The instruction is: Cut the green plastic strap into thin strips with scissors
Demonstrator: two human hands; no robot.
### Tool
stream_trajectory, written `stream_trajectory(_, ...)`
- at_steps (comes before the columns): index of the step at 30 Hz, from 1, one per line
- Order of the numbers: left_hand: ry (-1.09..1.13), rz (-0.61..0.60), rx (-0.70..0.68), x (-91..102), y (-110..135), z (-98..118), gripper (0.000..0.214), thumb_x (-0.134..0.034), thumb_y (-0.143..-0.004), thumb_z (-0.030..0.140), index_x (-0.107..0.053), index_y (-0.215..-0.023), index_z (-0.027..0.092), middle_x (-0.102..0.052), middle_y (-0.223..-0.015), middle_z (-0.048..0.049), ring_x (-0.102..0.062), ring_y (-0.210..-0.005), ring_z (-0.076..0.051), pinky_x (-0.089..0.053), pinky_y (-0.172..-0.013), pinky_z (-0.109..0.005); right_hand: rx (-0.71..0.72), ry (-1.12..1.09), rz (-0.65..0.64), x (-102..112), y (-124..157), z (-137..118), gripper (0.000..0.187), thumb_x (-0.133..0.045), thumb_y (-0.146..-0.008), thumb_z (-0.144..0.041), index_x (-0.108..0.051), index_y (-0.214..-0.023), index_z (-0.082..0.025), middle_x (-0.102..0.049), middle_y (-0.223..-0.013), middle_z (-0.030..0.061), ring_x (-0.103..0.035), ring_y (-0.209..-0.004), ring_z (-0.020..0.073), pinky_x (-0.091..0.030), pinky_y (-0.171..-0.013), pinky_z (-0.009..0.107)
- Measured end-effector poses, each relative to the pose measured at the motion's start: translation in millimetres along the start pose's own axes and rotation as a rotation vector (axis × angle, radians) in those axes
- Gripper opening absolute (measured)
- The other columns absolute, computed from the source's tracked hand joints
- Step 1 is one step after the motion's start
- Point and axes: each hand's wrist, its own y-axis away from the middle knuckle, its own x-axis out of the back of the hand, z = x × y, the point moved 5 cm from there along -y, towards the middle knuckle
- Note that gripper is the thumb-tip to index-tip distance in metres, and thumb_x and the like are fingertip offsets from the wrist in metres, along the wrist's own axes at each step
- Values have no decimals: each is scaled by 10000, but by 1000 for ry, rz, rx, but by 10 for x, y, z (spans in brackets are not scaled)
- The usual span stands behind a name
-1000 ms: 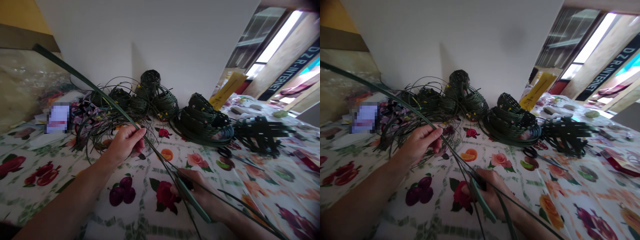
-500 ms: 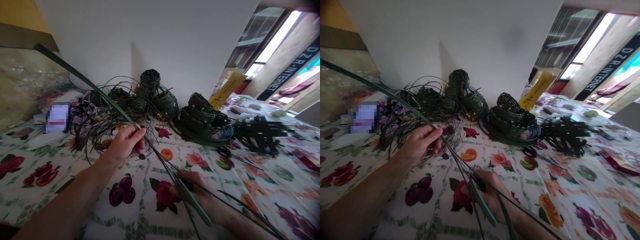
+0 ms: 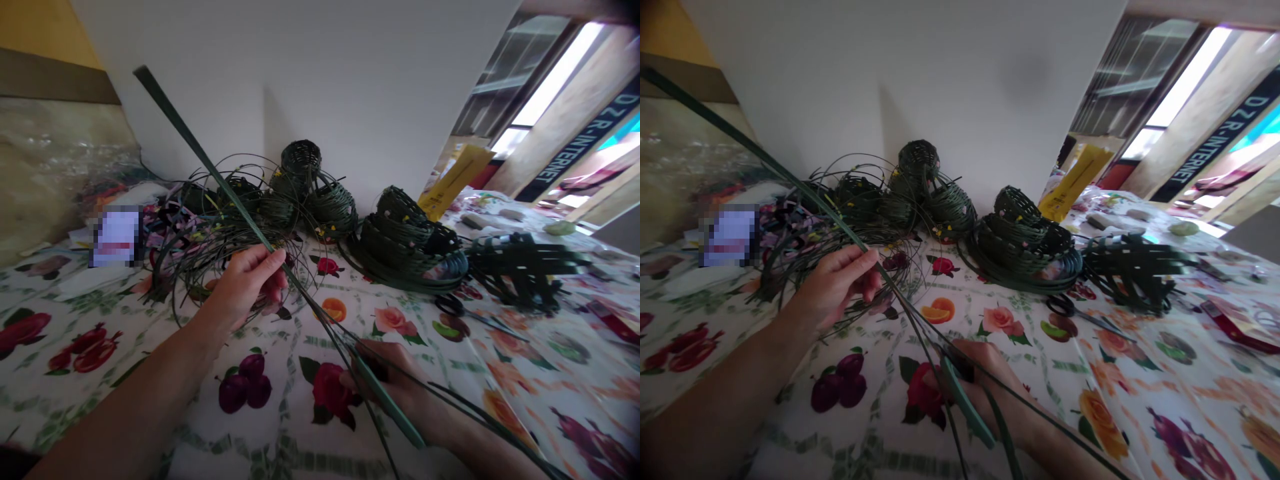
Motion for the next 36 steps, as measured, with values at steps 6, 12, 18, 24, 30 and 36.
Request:
stream_trajectory(6,-16,-10,-32,-16,5,-15,269,-709,-769,352,-551,-659,165,-590,-516,20,-528,-409,-82,-420,-413,-184,17,-57,31,18,-22,-11,314,-639,-851,-393,-459,-692,-192,-422,-643,-52,-383,-602,115,-322,-519,231)
stream_trajectory(12,7,-24,2,-75,22,-31,258,-697,-778,308,-537,-635,165,-578,-493,17,-514,-395,-82,-399,-395,-184,11,-71,14,31,-6,-104,330,-631,-858,-416,-475,-677,-189,-459,-641,-45,-403,-596,114,-342,-522,222)
stream_trajectory(18,9,-11,25,-69,32,-14,234,-686,-781,293,-544,-646,165,-567,-485,23,-495,-379,-75,-382,-385,-179,14,-124,36,6,48,-152,285,-600,-868,-426,-588,-703,-194,-596,-655,-2,-517,-616,152,-422,-523,225)
stream_trajectory(24,23,-12,31,-72,43,-11,243,-694,-771,296,-534,-643,164,-566,-479,24,-493,-377,-76,-371,-378,-178,-21,-100,5,2,24,-137,321,-625,-851,-432,-534,-661,-190,-542,-618,-20,-453,-589,132,-379,-508,218)
stream_trajectory(30,7,-3,70,-45,23,-22,258,-669,-797,316,-526,-646,163,-599,-501,2,-516,-390,-87,-388,-387,-187,12,-56,-29,15,-6,-119,307,-615,-875,-399,-510,-685,-183,-488,-632,-37,-395,-594,119,-325,-532,234)
stream_trajectory(36,-15,27,-26,26,-14,-3,266,-694,-784,345,-549,-659,159,-599,-523,14,-529,-413,-80,-421,-414,-184,19,-16,-19,15,-16,-83,316,-634,-869,-357,-444,-679,-191,-426,-643,-52,-360,-615,117,-300,-546,240)
